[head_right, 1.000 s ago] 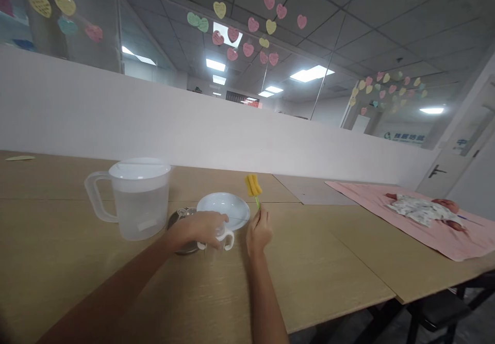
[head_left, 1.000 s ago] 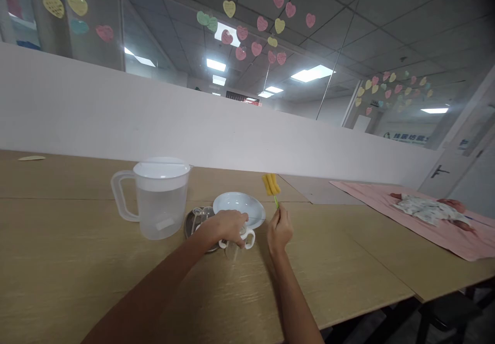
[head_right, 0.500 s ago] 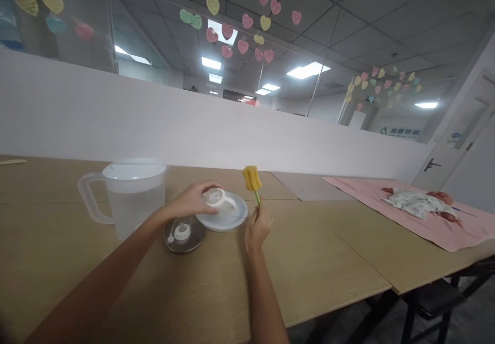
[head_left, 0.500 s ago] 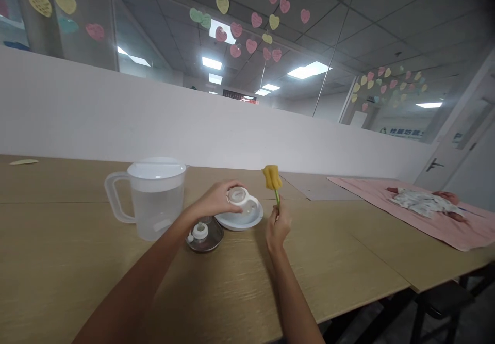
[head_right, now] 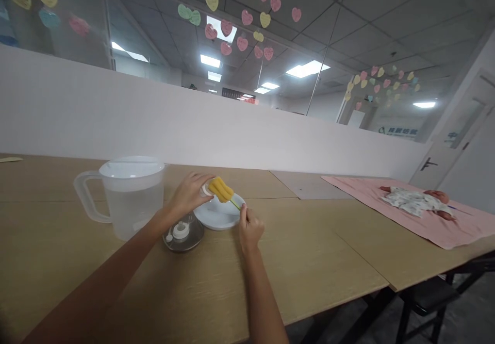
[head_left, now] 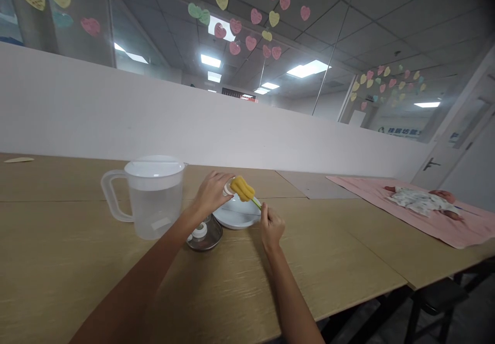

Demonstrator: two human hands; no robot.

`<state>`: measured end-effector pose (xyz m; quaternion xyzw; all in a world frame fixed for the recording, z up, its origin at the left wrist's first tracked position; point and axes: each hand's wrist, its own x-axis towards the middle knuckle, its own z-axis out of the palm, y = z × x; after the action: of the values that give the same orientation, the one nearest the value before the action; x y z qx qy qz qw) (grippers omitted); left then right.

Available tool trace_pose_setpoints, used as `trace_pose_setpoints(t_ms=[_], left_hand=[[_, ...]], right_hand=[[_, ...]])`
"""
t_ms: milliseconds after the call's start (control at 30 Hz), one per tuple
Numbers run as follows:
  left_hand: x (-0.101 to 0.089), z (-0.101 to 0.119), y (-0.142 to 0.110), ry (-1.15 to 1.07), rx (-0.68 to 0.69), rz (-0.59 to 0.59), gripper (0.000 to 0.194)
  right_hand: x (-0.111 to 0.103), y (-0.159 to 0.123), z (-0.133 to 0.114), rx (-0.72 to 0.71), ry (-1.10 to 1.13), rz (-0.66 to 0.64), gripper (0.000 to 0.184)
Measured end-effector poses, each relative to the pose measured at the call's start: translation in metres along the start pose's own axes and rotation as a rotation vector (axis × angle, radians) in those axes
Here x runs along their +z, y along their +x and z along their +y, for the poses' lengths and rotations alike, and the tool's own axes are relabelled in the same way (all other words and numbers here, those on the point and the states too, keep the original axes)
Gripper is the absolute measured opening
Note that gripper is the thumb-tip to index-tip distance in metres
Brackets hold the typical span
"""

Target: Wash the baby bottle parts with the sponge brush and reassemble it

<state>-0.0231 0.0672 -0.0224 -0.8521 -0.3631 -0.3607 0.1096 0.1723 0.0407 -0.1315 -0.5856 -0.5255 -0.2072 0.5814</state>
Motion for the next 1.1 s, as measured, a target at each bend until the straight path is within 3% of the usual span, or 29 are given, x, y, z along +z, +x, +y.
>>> trace_pose_setpoints(t_ms=[233,400,533,767,900,1033,1100], left_hand=[[-0.002,-0.01,-0.002,0.196,0.171,-0.068,0.042],[0.01,0.008,-0.005,0.285,0.279,-0.185,0.042],[0.021,0.015,-0.007,0.257,0.27,-0.219,0.044],[0.014,0.008,-0.006,0.459,0.221,-0.159,0.031],[0.016,-0.002,-0.008,0.44,0.171,-0.148,0.035],[0.008,-0.018,-0.008,0.266,-0.05,-0.077,0.036],[-0.001,-0.018,-0.004,0.115,-0.203,-0.034,0.043]], right_hand=[[0.002,0.001,0.015,-0.233,-0.221,0.063,0.046],[0.003,-0.004,0.002,-0.392,-0.211,0.093,0.032],[0.005,-0.006,-0.003,-0.411,-0.181,0.074,0.03],[0.007,-0.003,0.022,-0.14,-0.302,0.124,0.038],[0.007,0.0,0.032,0.056,-0.303,0.06,0.05],[0.005,0.004,0.041,0.379,-0.236,0.045,0.052],[0.007,0.004,0.047,0.463,-0.206,0.017,0.048]])
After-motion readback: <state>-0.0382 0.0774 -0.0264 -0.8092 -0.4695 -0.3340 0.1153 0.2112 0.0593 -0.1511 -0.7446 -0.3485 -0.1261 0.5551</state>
